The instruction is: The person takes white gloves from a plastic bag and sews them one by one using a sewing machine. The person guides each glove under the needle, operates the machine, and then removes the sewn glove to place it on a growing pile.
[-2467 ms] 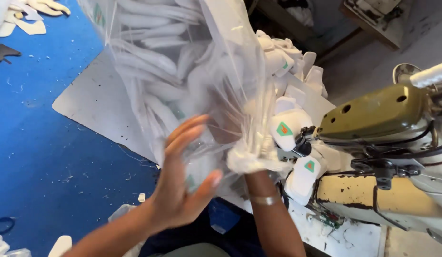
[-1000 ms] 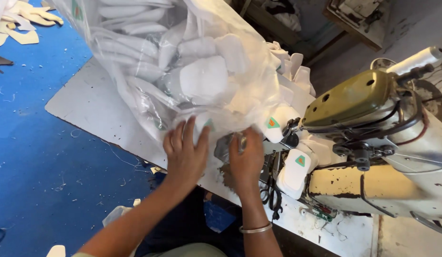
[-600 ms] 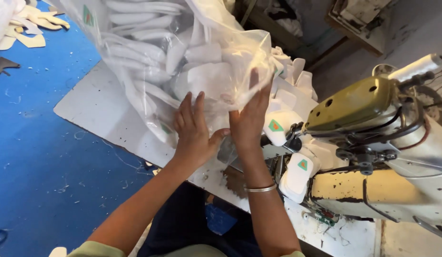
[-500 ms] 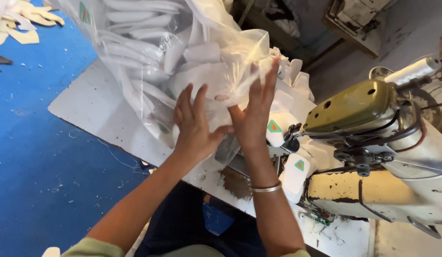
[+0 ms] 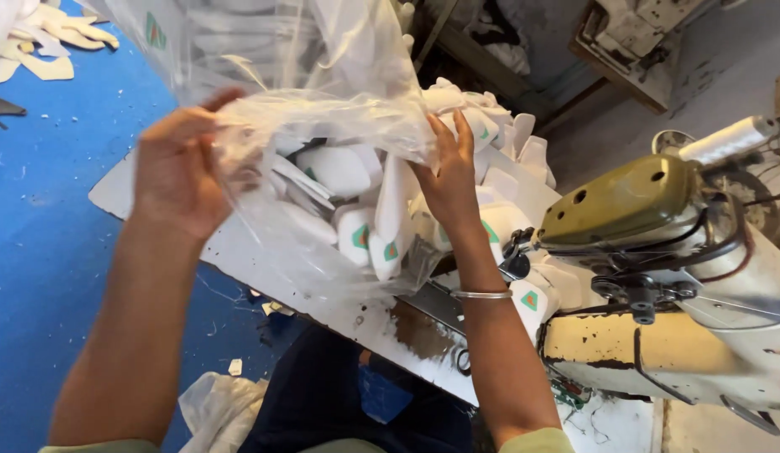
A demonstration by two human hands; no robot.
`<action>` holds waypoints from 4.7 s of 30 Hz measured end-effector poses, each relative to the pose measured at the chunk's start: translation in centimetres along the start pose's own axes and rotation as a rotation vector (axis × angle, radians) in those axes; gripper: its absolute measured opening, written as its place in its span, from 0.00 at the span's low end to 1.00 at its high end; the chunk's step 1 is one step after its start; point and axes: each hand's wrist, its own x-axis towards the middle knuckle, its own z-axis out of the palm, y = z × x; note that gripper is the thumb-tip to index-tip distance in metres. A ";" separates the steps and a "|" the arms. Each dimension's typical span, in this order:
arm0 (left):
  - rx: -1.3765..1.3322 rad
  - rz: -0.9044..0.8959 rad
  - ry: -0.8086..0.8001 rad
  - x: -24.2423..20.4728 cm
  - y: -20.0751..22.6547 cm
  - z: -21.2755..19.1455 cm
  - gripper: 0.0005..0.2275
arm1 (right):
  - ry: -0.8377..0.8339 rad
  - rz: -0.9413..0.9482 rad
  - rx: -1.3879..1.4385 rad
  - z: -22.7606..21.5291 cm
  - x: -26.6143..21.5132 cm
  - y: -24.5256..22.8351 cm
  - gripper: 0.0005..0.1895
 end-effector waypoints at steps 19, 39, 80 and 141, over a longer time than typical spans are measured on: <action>1.571 0.744 -0.151 -0.6 0.3 4.3 0.17 | -0.213 0.717 1.532 2.2 5.3 3.0 0.07; 0.708 0.161 -0.070 7.9 2.8 0.5 0.16 | -0.430 0.571 1.437 2.8 7.9 4.0 0.14; 0.020 -0.018 0.244 -5.0 -13.0 -7.5 0.14 | 0.231 0.755 0.583 11.5 -8.4 2.8 0.25; 1.071 -0.188 -0.633 -13.7 -26.7 8.5 0.30 | 0.161 1.028 0.981 -11.2 -29.0 -1.4 0.19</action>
